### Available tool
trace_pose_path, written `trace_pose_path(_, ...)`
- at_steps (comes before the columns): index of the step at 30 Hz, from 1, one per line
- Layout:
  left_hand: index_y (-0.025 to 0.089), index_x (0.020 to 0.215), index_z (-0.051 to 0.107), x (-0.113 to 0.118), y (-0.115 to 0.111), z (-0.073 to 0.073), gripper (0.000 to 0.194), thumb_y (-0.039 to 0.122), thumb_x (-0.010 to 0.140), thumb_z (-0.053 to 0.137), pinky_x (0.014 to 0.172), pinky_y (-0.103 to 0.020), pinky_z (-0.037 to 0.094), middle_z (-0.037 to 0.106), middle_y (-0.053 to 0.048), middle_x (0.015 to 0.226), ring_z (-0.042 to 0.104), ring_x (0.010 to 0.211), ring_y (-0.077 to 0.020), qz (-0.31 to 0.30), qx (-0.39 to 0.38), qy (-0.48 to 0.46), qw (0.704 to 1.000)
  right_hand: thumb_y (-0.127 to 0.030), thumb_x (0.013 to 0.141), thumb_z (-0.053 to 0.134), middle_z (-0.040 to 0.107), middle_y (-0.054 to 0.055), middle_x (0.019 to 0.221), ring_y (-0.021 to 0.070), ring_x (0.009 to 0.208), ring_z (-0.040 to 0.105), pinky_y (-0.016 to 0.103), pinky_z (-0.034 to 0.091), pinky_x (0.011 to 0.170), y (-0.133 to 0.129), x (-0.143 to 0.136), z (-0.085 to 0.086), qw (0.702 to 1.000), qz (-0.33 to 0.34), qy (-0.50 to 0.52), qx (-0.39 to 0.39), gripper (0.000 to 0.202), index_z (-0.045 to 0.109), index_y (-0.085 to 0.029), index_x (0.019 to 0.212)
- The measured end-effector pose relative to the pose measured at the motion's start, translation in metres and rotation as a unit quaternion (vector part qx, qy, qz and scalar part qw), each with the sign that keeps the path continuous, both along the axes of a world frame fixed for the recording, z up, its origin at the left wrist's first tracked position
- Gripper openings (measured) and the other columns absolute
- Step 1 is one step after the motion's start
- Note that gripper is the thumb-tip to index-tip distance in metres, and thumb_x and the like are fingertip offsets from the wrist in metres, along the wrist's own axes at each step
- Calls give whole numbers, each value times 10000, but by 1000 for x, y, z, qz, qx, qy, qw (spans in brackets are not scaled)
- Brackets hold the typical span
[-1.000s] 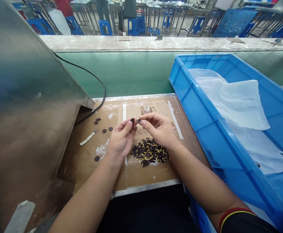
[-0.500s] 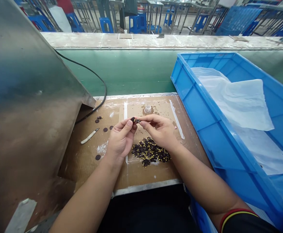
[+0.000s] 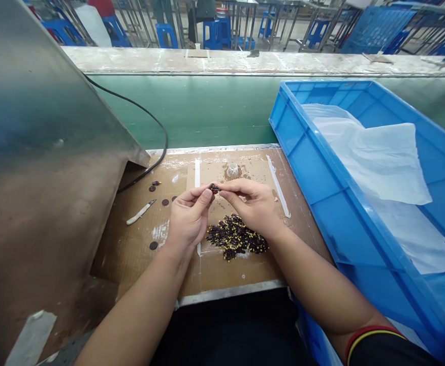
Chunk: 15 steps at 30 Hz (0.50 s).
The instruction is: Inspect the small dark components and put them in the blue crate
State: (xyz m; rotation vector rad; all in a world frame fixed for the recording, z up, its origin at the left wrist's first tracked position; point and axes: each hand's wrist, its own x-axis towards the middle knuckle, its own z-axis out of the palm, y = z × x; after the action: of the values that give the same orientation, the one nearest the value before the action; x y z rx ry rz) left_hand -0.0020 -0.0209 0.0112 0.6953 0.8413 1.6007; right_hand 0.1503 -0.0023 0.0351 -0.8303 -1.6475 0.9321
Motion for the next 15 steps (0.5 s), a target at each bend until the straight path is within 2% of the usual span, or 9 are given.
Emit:
trace_pose_path(7, 196, 992, 793, 3, -3, -15, 212, 293, 807, 830, 981, -331, 576, 760, -93, 1071, 733, 995, -197, 77, 34, 156, 984, -256, 945, 672, 788, 3, 1081, 202, 1011, 733, 432, 592, 952, 1, 1, -1, 996, -28, -59, 57, 167, 783, -324, 1050)
trace_pose_path(11, 197, 1014, 788, 5, -2, -13, 219, 300, 823, 815, 1000, -342, 571, 755, -98, 1091, 727, 1016, -199, 65, 38, 134, 988, -245, 957, 650, 781, 8, 1107, 202, 1033, 725, 438, 589, 966, 1, -1, -2, 996, -32, -56, 68, 182, 773, -323, 1065)
trace_pose_path(15, 230, 1136, 765, 12, -3, -11, 310, 270, 829, 794, 1061, -369, 545, 711, -100, 1232, 677, 1168, -237, 37, 50, 112, 992, -258, 952, 647, 770, 15, 1132, 209, 1071, 710, 456, 576, 1003, 3, -1, -8, 994, -53, -54, 78, 178, 765, -317, 1071)
